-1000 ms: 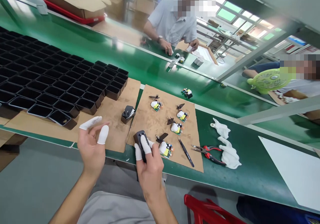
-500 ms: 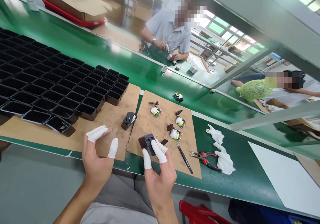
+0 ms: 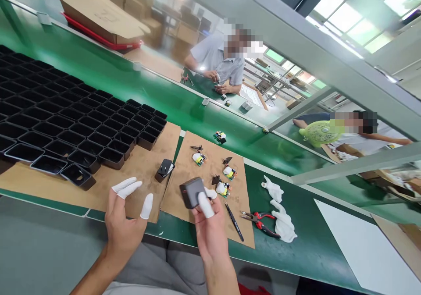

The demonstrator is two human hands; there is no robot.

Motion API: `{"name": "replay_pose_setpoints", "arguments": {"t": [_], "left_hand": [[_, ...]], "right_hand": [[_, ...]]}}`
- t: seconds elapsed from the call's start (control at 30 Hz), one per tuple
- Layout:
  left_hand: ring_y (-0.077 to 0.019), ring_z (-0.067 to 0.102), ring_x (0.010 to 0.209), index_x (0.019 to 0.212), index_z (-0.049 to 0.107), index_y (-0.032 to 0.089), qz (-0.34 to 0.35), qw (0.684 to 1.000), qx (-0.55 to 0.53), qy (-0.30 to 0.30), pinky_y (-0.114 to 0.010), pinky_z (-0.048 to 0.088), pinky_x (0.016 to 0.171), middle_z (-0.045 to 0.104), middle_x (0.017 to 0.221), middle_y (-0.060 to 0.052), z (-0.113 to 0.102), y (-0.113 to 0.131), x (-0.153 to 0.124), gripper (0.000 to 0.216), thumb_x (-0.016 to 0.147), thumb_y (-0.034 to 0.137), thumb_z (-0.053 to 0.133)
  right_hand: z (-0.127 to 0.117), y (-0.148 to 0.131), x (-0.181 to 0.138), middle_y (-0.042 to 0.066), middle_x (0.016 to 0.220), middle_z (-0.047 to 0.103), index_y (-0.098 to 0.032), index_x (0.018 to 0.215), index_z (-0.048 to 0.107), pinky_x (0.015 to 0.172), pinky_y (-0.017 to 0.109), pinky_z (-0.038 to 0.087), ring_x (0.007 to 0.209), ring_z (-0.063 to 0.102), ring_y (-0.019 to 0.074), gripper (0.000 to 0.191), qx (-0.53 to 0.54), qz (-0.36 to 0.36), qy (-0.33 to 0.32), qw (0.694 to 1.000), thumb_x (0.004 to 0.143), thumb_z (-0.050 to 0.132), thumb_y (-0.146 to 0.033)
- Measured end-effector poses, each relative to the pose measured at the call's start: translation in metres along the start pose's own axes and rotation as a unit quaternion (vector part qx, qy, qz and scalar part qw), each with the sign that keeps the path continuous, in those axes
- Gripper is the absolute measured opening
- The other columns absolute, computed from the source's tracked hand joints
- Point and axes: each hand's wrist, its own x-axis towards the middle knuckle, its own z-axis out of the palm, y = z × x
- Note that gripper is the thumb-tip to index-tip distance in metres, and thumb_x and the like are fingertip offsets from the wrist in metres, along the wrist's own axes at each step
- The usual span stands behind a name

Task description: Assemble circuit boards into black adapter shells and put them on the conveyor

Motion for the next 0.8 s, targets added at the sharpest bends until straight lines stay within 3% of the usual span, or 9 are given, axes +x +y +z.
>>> {"name": "replay_pose_setpoints", "arguments": {"t": [0.07,0.17,0.4,0.5,0.63,0.73,0.8], "left_hand": [[-0.0326,0.074,0.119,0.127,0.074,0.022,0.004,1.0,0.007,0.006,-0.051,0.06,0.107,0.075,0.126,-0.012,0.0,-0.001,-0.001,0.029,0.1,0.033,0.081],[-0.0342,0.073,0.12,0.126,0.074,0.023,-0.003,1.0,0.022,0.012,-0.054,0.059,0.111,0.076,0.125,-0.012,0.001,-0.002,-0.004,0.03,0.099,0.036,0.081],[-0.0378,0.073,0.121,0.122,0.075,0.025,0.003,0.998,0.058,0.022,-0.061,0.056,0.117,0.077,0.126,-0.014,0.007,-0.009,-0.011,0.029,0.098,0.039,0.082],[-0.0389,0.073,0.12,0.12,0.076,0.026,0.001,0.997,0.074,0.029,-0.062,0.055,0.117,0.078,0.123,-0.013,0.007,-0.005,-0.012,0.028,0.098,0.042,0.082],[-0.0395,0.074,0.12,0.118,0.078,0.029,-0.017,0.994,0.096,0.038,-0.061,0.056,0.116,0.079,0.123,-0.011,0.008,0.004,-0.011,0.027,0.097,0.046,0.08],[-0.0387,0.074,0.119,0.118,0.078,0.03,-0.014,0.993,0.108,0.034,-0.059,0.057,0.114,0.079,0.124,-0.01,0.009,0.002,-0.012,0.025,0.097,0.045,0.08],[-0.0384,0.075,0.117,0.12,0.078,0.03,-0.007,0.993,0.117,0.024,-0.059,0.057,0.113,0.079,0.127,-0.011,0.008,-0.005,-0.015,0.027,0.096,0.043,0.082]], "right_hand": [[-0.003,-0.013,0.007,0.006,0.123,0.088,-0.029,0.12,0.086,0.101,0.041,0.073,0.115,0.085,0.024,0.038,0.156,0.073,0.007,0.985,0.091,0.094,-0.051],[-0.011,-0.025,0.011,0.003,0.127,0.088,-0.033,0.117,0.088,0.107,0.038,0.072,0.119,0.085,0.0204,0.031,0.268,0.094,-0.006,0.959,0.09,0.096,-0.048],[-0.037,-0.03,0.005,0.004,0.128,0.088,-0.031,0.116,0.089,0.105,0.033,0.072,0.113,0.085,0.0181,0.029,0.308,0.111,-0.031,0.945,0.091,0.096,-0.044],[-0.048,-0.036,0.02,0.005,0.129,0.088,-0.031,0.119,0.087,0.107,0.039,0.072,0.117,0.084,0.0209,0.033,0.26,0.079,-0.028,0.962,0.093,0.093,-0.051],[-0.069,-0.056,0.092,0.01,0.131,0.086,-0.026,0.127,0.082,0.099,0.047,0.073,0.112,0.084,0.0262,0.051,0.027,-0.057,-0.002,0.998,0.095,0.084,-0.065],[-0.089,-0.072,0.175,0.012,0.131,0.083,-0.023,0.139,0.074,0.094,0.045,0.071,0.11,0.081,0.0261,0.067,-0.059,-0.1,0.026,0.993,0.085,0.095,-0.055],[-0.1,-0.078,0.23,0.014,0.134,0.08,-0.017,0.137,0.074,0.098,0.046,0.068,0.113,0.078,0.0269,0.067,-0.141,-0.126,0.055,0.98,0.081,0.1,-0.043]]}}
